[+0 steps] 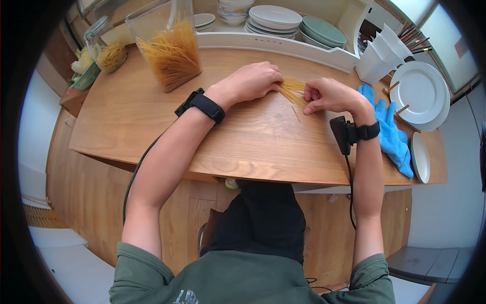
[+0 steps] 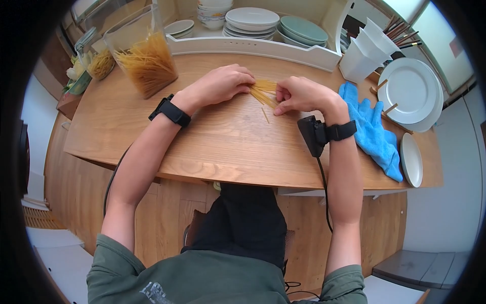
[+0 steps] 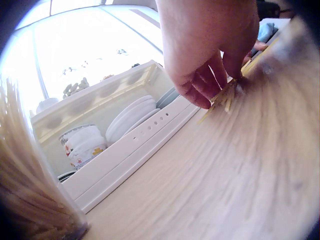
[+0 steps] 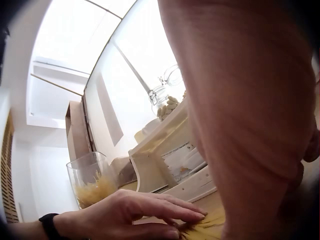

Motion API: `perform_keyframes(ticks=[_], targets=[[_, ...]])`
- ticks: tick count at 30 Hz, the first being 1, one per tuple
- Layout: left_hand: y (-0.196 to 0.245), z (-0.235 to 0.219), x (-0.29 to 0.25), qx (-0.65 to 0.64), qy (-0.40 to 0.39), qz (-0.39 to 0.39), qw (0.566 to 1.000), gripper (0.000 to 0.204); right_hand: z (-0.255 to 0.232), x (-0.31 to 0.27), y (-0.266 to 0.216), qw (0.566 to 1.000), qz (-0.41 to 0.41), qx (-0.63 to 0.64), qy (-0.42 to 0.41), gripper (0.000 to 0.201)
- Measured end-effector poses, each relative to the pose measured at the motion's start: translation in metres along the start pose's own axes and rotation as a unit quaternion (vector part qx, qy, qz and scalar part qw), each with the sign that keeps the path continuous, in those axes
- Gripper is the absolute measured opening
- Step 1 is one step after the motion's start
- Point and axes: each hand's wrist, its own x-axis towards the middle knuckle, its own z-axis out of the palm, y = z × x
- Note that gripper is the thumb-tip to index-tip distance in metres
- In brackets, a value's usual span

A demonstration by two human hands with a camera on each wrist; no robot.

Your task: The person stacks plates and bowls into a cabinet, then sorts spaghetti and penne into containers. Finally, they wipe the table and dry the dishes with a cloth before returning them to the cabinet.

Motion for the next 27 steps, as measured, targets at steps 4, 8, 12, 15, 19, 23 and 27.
perform_keyframes(ticks=[4, 8, 12, 15, 19, 23, 27], targets=[[0.001, -0.001, 0.001, 0.0, -0.001, 0.013, 1.0, 0.021, 0.003, 0.006, -0.002, 0.999, -0.02, 0.012, 0.028, 0.023], [0.0, 0.0, 0.0, -0.003, 0.016, 0.028, 0.999, 0.02, 0.009, 0.014, -0.003, 0.997, -0.032, 0.01, 0.07, 0.02], [0.003, -0.001, 0.001, -0.004, 0.015, 0.026, 1.0, 0.019, 0.012, 0.02, -0.008, 0.995, -0.014, 0.019, 0.096, 0.02], [0.005, -0.002, 0.001, -0.001, 0.011, 0.025, 1.0, 0.018, 0.017, 0.023, 0.001, 0.987, -0.051, -0.017, 0.15, 0.022], [0.006, -0.002, 0.001, -0.003, -0.007, 0.015, 1.0, 0.019, 0.025, 0.023, 0.01, 0.966, -0.106, -0.042, 0.231, 0.03], [0.008, 0.005, -0.003, 0.017, 0.027, 0.016, 0.999, 0.027, 0.02, 0.019, 0.004, 0.978, -0.079, -0.039, 0.188, 0.033], [0.008, 0.006, -0.005, 0.081, 0.017, 0.01, 0.997, 0.032, 0.02, 0.019, 0.002, 0.981, -0.066, -0.031, 0.178, 0.035]])
